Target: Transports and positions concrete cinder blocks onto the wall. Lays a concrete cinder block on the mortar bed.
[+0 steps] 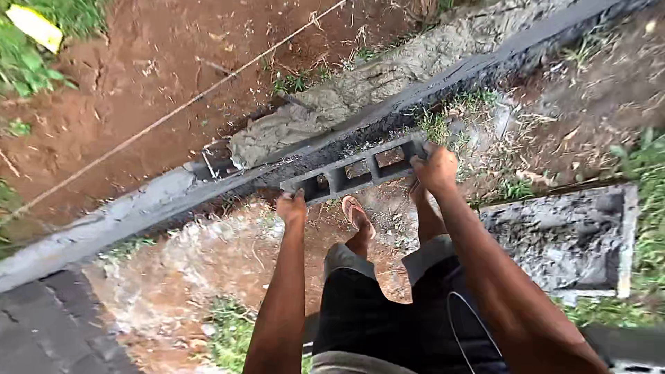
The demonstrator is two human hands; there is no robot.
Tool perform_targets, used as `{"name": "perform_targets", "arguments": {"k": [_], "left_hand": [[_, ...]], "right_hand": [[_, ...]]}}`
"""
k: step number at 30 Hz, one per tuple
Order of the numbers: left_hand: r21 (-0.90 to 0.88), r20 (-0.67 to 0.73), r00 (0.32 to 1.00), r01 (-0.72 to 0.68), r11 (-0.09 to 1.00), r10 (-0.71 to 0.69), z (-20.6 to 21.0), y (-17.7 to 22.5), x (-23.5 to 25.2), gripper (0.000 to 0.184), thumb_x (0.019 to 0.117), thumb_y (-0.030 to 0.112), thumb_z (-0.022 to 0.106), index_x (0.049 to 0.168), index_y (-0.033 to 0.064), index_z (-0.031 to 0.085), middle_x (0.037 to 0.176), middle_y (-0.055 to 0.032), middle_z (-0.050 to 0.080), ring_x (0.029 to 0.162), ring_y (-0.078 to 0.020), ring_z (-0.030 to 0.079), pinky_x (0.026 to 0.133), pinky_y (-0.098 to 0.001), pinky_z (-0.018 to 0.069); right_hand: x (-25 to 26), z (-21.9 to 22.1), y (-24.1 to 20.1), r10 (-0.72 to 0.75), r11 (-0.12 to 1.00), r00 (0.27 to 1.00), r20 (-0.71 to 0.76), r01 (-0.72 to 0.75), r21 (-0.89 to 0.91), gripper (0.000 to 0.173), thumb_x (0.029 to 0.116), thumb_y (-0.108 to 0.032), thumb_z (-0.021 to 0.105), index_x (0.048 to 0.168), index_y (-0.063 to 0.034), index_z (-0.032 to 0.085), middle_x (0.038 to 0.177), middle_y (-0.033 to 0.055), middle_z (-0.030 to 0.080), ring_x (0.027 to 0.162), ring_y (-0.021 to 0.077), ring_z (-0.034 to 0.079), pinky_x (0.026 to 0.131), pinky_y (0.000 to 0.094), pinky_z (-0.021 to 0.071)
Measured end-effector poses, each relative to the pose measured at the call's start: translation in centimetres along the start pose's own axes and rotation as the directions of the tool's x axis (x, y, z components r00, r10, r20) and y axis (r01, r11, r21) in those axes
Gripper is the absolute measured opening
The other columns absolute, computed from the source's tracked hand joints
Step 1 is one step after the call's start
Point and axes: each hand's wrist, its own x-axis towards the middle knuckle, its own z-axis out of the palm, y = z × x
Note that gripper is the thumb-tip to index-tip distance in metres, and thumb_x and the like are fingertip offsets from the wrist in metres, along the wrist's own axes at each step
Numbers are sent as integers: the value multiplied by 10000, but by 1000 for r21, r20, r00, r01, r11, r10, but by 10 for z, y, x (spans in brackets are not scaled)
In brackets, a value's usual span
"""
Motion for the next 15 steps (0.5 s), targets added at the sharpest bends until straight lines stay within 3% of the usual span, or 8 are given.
{"name": "perform_targets", "arguments": {"k": [4, 9, 15], "left_hand": [[60, 78, 995, 49, 997, -54, 25, -13, -30, 296, 990, 300, 679, 1061, 18, 733, 1085, -231, 718, 1068, -392, 679, 959, -610, 503], [121, 120, 984, 121, 985, -136, 68, -46, -58, 295, 992, 323, 658, 1055, 46, 738, 1072, -197, 729, 1061, -370, 690, 942, -601, 518], [187, 110, 975, 169, 968, -192, 104, -61, -76, 317, 978, 362, 660, 1076, 72, 741, 1124, -174, 726, 1100, -346, 686, 947, -588, 519]], "right_hand": [[-10, 6, 39, -16, 999, 1000, 10, 16, -47, 289, 961, -246, 710, 1149, -28, 697, 1047, 287, 698, 1005, 516, 663, 849, 754, 484], [1, 22, 89, -6, 988, 995, 101, 22, -150, 265, 955, -235, 716, 1083, -3, 707, 1052, 280, 703, 1065, 485, 661, 938, 706, 472], [22, 37, 128, 2, 976, 987, 161, 33, -216, 276, 977, -270, 664, 1114, -37, 718, 1099, 250, 716, 1114, 445, 665, 972, 667, 474]]}}
